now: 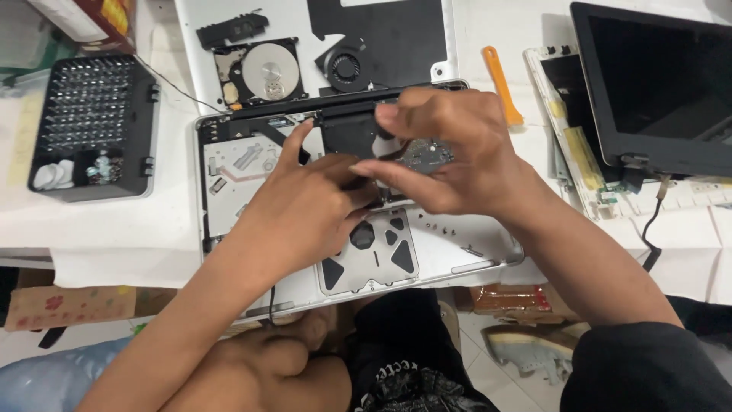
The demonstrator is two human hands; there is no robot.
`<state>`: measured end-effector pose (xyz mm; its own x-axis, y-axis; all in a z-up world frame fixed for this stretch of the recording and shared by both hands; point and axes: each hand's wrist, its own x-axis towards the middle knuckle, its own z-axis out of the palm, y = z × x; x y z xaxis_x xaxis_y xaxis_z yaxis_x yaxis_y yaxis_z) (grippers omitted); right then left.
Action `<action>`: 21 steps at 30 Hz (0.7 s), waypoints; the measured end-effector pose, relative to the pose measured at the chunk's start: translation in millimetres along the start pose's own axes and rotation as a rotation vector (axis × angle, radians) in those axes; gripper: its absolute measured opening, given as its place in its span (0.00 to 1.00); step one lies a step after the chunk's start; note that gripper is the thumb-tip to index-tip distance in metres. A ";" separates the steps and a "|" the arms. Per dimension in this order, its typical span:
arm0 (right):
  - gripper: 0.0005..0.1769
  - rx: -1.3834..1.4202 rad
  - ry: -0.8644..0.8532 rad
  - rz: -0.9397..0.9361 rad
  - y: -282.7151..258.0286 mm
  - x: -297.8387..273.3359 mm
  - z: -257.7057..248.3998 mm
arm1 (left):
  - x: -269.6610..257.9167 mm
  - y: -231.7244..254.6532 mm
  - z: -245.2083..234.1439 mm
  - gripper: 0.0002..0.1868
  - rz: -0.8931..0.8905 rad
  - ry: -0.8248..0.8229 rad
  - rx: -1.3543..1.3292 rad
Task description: The person uses a screwdriver to remove screws from the motherboard of a disassembled laptop. They then lift and remove a black component from the circuit board and place it aside on the workbench.
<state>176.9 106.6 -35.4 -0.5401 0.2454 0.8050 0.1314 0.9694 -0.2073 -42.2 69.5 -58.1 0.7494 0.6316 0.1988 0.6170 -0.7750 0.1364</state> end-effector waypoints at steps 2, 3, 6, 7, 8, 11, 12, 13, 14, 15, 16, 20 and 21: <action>0.23 0.028 -0.007 0.000 1.3 -1.2 -0.6 | 0.3 3.0 -4.7 0.11 -0.010 -0.016 -0.016; 0.25 -0.042 0.014 0.008 1.2 -0.9 -1.5 | 0.4 4.4 -7.3 0.09 0.005 -0.003 -0.022; 0.28 -0.059 0.071 0.031 16.4 -8.3 0.4 | 0.5 4.6 -7.0 0.08 0.000 0.005 -0.020; 0.30 -0.021 0.107 0.056 23.5 -13.7 0.7 | 2.1 4.1 -4.7 0.08 -0.003 0.001 -0.015; 0.30 -0.019 0.109 0.058 21.1 -7.5 -4.9 | 1.0 3.4 -5.5 0.08 -0.004 -0.003 -0.015; 0.26 0.037 0.181 0.000 11.1 4.0 -28.3 | 2.0 3.2 -4.1 0.10 -0.021 -0.012 -0.009; 0.26 0.083 0.220 0.042 6.4 5.0 -36.6 | 2.1 3.0 -4.3 0.11 -0.020 -0.006 -0.006; 0.28 0.136 0.258 0.089 1.6 5.5 -43.1 | 0.4 3.0 -4.4 0.12 -0.023 -0.005 -0.004; 0.28 0.143 0.256 0.089 7.5 -1.1 -53.0 | -0.3 1.8 -5.2 0.12 -0.030 -0.006 -0.005; 0.31 0.091 0.169 0.105 13.0 -8.8 -63.4 | -0.7 1.4 -5.0 0.11 -0.025 -0.011 -0.018; 0.37 0.039 0.082 0.119 18.7 -16.8 -74.1 | -0.7 1.1 -4.6 0.11 -0.020 -0.015 -0.030; 0.38 -0.086 -0.023 0.355 8.9 -22.3 -80.9 | -4.7 -6.8 8.4 0.10 0.026 0.065 -0.037; 0.39 -0.118 -0.074 0.321 10.1 -21.8 -82.0 | -4.7 -6.6 7.6 0.08 0.037 0.073 -0.036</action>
<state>258.1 111.6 -9.4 -0.5139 0.5411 0.6656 0.3970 0.8379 -0.3746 -48.0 71.9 -67.4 0.7514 0.6002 0.2742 0.5789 -0.7990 0.1624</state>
